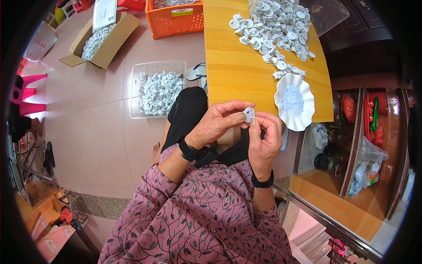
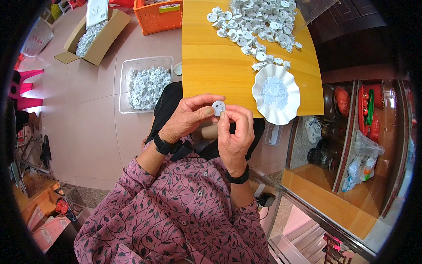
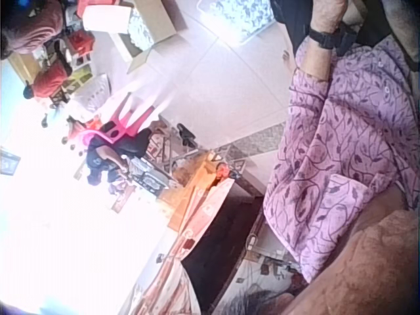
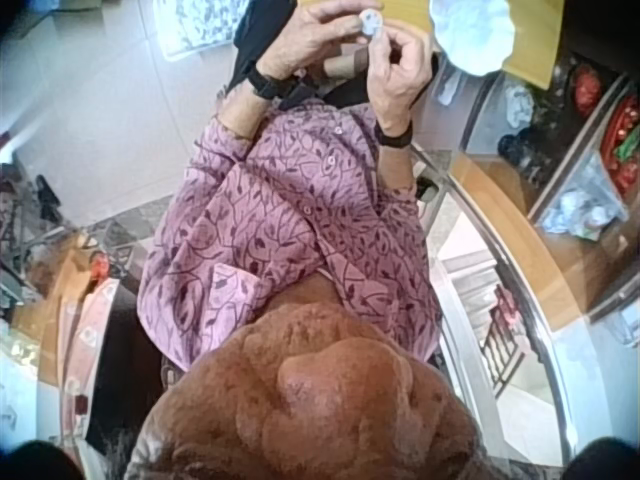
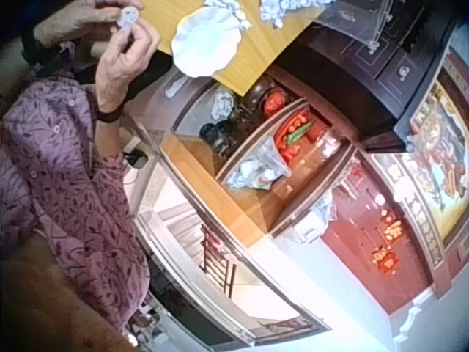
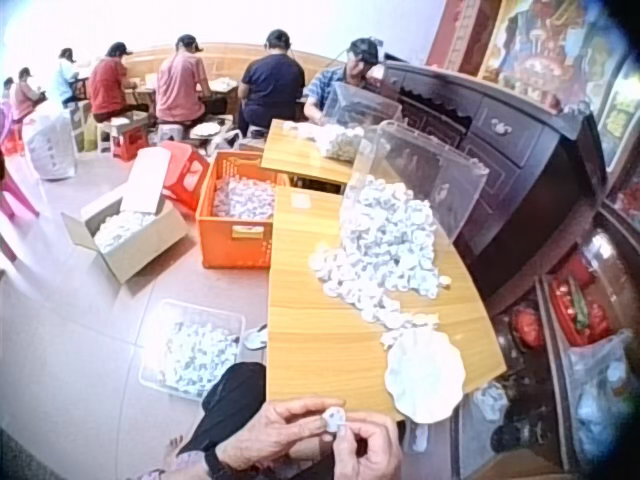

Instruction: Sorting and inspecting small white plastic components by hand.

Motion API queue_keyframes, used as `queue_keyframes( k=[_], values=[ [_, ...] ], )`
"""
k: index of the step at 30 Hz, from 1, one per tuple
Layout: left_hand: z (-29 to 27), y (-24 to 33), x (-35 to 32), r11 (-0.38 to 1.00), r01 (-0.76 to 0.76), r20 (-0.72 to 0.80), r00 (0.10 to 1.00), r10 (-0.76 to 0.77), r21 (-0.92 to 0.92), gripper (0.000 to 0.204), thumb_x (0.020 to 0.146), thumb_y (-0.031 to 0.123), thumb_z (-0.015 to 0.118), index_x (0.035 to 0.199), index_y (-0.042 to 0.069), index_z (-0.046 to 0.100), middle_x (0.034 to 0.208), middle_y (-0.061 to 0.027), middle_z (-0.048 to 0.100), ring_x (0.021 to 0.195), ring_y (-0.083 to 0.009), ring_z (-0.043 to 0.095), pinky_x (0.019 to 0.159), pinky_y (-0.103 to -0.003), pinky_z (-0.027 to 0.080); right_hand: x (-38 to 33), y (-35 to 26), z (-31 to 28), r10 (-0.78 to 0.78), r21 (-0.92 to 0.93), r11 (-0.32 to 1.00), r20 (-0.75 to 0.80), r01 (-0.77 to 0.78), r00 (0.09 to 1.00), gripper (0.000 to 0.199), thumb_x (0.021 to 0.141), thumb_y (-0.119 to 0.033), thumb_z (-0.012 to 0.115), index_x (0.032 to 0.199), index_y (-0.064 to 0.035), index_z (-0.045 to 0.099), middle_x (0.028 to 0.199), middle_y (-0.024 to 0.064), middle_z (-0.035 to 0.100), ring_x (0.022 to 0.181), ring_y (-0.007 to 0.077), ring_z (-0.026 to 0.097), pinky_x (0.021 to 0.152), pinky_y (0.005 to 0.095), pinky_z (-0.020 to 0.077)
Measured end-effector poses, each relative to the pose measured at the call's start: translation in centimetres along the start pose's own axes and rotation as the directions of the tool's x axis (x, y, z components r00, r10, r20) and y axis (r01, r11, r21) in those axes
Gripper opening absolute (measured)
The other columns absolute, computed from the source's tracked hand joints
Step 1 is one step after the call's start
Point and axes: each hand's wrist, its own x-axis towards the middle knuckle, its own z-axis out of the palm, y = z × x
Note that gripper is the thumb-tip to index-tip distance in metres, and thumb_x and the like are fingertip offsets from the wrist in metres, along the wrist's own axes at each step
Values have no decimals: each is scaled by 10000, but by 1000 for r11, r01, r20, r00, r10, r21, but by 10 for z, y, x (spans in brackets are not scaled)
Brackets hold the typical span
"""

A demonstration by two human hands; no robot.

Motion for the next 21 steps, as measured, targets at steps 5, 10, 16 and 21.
queue_keyframes(
  k=[5,10,16,21],
  values=[
    [-1,0,0,1000,-8,18,1000,8,-8,342,966,88,619,1288,-21,586,1118,-80,660,948,-123,646,858,-249,547,1,-1,0,-40,-42,998,9,40,999,114,860,40,660,930,2,579,1011,141,621,783,200,633,660,296,545],
    [-1,0,0,999,-22,22,1000,21,35,339,959,83,627,1282,-14,592,1126,-74,658,985,-127,642,876,-257,546,1,1,0,-102,-84,991,21,104,995,123,852,56,650,933,4,573,1014,149,613,777,221,634,656,308,551],
    [-1,-2,1,994,-67,33,997,64,89,333,947,70,638,1268,-11,601,1138,-64,645,1018,-134,632,893,-271,544,3,0,-1,-85,-85,992,41,88,996,112,854,70,628,928,12,566,1006,153,598,792,239,623,658,316,542],
    [1,-2,0,995,-53,19,998,52,88,325,939,53,642,1255,-14,612,1148,-67,633,1037,-146,622,887,-290,553,-1,2,0,-16,-60,998,47,18,999,104,855,68,618,928,9,572,1000,154,594,811,258,613,674,334,527]
  ],
)
